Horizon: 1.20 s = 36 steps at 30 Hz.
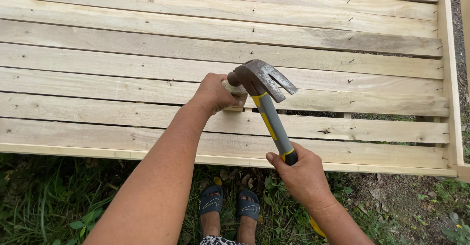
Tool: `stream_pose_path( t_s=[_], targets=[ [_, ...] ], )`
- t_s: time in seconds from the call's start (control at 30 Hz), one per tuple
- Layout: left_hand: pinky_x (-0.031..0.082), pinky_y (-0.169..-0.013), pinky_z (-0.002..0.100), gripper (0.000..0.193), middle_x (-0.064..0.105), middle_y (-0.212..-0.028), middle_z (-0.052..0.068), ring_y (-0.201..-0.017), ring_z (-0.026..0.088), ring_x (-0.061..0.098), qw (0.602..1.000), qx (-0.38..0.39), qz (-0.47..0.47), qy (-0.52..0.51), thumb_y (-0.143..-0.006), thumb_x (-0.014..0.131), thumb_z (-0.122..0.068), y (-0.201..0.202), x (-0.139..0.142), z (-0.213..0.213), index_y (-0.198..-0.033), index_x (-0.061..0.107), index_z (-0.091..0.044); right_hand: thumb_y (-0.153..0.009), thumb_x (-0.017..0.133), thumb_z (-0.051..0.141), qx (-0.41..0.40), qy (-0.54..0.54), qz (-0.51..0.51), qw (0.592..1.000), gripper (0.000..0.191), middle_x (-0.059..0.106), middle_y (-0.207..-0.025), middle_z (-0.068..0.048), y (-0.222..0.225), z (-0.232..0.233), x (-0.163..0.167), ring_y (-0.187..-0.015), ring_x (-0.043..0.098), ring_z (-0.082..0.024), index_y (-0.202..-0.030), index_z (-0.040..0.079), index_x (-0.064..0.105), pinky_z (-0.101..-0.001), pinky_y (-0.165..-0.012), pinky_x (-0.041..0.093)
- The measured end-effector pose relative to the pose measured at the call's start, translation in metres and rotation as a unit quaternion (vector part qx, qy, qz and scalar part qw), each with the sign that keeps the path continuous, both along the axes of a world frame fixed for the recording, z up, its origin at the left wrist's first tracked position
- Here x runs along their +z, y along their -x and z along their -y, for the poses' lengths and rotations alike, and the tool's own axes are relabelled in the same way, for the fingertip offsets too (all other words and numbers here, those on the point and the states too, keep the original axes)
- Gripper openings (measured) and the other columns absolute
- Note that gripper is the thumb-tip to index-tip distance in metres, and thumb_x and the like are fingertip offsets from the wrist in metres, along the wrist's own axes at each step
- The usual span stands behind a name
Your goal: The person hammers nails into a wooden slatted frame using a claw hammer and a small wooden block as a nail holder. They repeatedly pick nails from a red bucket, position them on the block, and drive them into the wood along the frame's edge.
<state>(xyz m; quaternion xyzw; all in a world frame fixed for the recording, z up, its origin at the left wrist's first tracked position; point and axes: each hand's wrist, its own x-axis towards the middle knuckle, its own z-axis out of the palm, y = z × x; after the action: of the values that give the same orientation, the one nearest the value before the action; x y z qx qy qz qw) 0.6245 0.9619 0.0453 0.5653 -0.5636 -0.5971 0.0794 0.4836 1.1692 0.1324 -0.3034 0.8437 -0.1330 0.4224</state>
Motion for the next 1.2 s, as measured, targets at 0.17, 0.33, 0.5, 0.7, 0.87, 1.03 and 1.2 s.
stream_pose_path(
  t_s=[0.17, 0.33, 0.5, 0.7, 0.87, 1.03, 1.2],
  targets=[
    [0.062, -0.088, 0.030, 0.051, 0.080, -0.104, 0.008, -0.094, 0.017, 0.076, 0.999, -0.014, 0.004, 0.032, -0.061, 0.094, -0.007, -0.004, -0.001, -0.002, -0.109, 0.078, -0.008, -0.085, 0.078, 0.036, -0.005, 0.044, 0.000, 0.999, 0.034, 0.053, -0.057, -0.001, -0.001, -0.001, 0.010, -0.051, 0.047, -0.009, -0.100, 0.007, 0.074, -0.0322, -0.048, 0.044],
    [0.061, -0.087, 0.029, 0.048, 0.079, -0.105, 0.005, -0.092, 0.014, 0.074, 0.999, -0.022, 0.026, 0.030, -0.061, 0.094, -0.010, -0.005, 0.004, -0.005, -0.107, 0.079, -0.012, -0.088, 0.078, 0.038, 0.053, -0.015, -0.036, 0.998, 0.036, 0.054, -0.058, -0.002, 0.005, -0.001, 0.005, -0.054, 0.048, -0.011, -0.096, 0.003, 0.073, -0.0320, -0.052, 0.046],
    [0.062, -0.088, 0.031, 0.050, 0.080, -0.103, 0.007, -0.092, 0.015, 0.075, 0.998, -0.028, 0.041, 0.028, -0.061, 0.094, -0.010, -0.004, 0.011, -0.007, -0.109, 0.078, -0.012, -0.088, 0.078, 0.039, 0.010, -0.004, -0.019, 1.000, 0.035, 0.053, -0.059, -0.001, 0.009, -0.006, -0.001, -0.055, 0.048, -0.011, -0.101, 0.006, 0.074, -0.0327, -0.052, 0.046],
    [0.064, -0.085, 0.030, 0.045, 0.079, -0.101, 0.004, -0.091, 0.014, 0.074, 0.998, -0.027, 0.063, 0.008, -0.063, 0.094, -0.011, -0.002, 0.018, -0.010, -0.104, 0.077, -0.013, -0.088, 0.077, 0.037, 0.020, -0.026, -0.005, 0.999, 0.033, 0.055, -0.059, 0.000, 0.005, -0.011, -0.015, -0.053, 0.050, -0.010, -0.103, 0.008, 0.074, -0.0308, -0.051, 0.047],
    [0.061, -0.087, 0.032, 0.040, 0.080, -0.100, 0.003, -0.092, 0.014, 0.074, 0.998, -0.036, 0.044, 0.022, -0.064, 0.094, -0.012, -0.005, 0.016, -0.010, -0.101, 0.079, -0.014, -0.088, 0.077, 0.038, 0.021, -0.031, 0.002, 0.999, 0.035, 0.054, -0.060, -0.001, 0.008, -0.014, -0.015, -0.052, 0.050, -0.011, -0.098, 0.004, 0.073, -0.0319, -0.050, 0.047],
    [0.060, -0.089, 0.029, 0.043, 0.080, -0.100, 0.002, -0.092, 0.014, 0.074, 0.998, -0.039, 0.029, 0.029, -0.062, 0.094, -0.011, -0.005, 0.011, -0.006, -0.102, 0.079, -0.015, -0.086, 0.079, 0.039, -0.009, -0.005, 0.012, 1.000, 0.038, 0.056, -0.060, 0.000, 0.010, -0.019, -0.018, -0.054, 0.050, -0.010, -0.099, 0.004, 0.073, -0.0314, -0.050, 0.047],
    [0.060, -0.088, 0.030, 0.045, 0.079, -0.101, 0.003, -0.090, 0.015, 0.074, 0.996, -0.048, 0.070, 0.012, -0.062, 0.094, -0.013, -0.002, 0.011, -0.003, -0.105, 0.078, -0.015, -0.084, 0.078, 0.041, -0.027, -0.006, 0.012, 1.000, 0.040, 0.055, -0.060, -0.001, 0.016, -0.028, -0.035, -0.055, 0.050, -0.011, -0.102, 0.006, 0.074, -0.0325, -0.052, 0.046]
  ],
)
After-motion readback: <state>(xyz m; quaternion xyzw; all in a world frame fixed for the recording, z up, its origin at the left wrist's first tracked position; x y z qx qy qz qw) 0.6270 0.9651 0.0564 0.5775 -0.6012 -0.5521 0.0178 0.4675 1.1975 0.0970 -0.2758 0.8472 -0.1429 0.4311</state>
